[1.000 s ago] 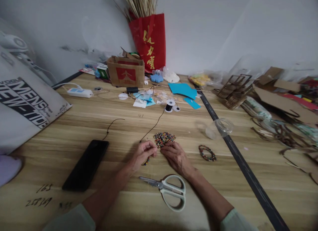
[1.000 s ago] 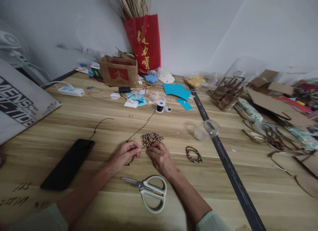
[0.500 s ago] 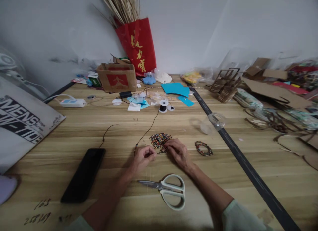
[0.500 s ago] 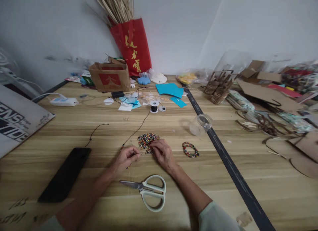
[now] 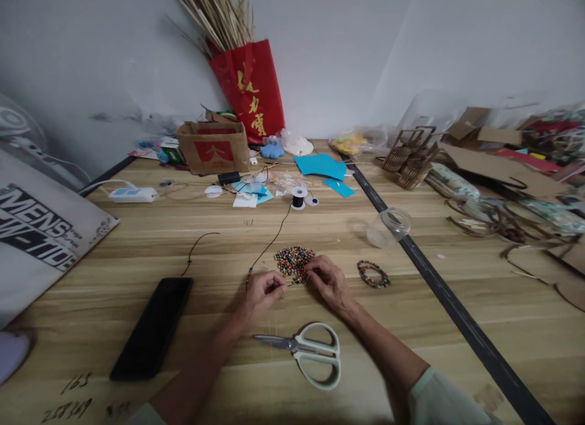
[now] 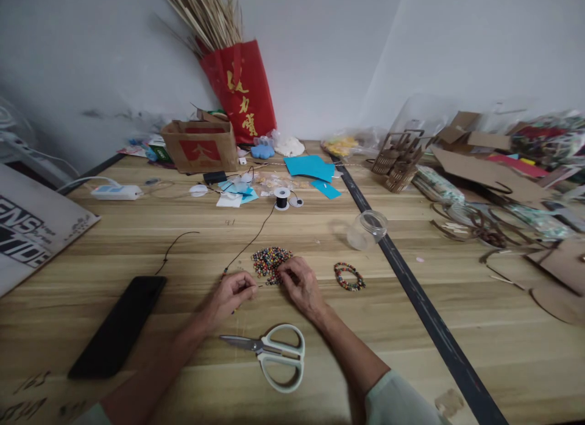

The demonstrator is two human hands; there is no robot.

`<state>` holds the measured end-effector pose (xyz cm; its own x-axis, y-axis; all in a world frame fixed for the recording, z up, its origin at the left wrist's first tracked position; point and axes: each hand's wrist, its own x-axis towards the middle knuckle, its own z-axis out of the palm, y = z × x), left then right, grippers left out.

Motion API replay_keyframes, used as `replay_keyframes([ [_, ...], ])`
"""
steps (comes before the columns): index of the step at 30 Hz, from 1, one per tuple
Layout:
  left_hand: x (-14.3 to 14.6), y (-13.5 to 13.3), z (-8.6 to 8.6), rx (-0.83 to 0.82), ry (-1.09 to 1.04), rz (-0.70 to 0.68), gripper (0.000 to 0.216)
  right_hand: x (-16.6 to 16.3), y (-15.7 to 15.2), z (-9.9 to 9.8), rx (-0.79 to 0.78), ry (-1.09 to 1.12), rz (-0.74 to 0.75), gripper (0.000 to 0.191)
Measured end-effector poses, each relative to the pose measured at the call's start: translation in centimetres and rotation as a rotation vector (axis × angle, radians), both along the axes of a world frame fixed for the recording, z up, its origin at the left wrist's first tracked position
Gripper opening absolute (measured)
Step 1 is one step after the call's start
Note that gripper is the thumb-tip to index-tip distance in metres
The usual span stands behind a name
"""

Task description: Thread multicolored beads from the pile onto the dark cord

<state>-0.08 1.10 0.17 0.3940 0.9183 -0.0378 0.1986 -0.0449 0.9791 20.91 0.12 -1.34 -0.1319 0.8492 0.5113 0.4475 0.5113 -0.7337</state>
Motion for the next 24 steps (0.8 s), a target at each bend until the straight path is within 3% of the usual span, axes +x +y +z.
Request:
replay_keyframes([
  [16,0.0,0.2,-0.7,-0.003,-0.034,-0.008,0.016,-0.7,-0.5,0.4,0.088,-0.301,0.134,0.013],
  [24,0.2,0.2,-0.1,-0.065,-0.078,-0.008,0.018,-1.1,-0.7,0.7,0.108,-0.453,0.153,0.019],
])
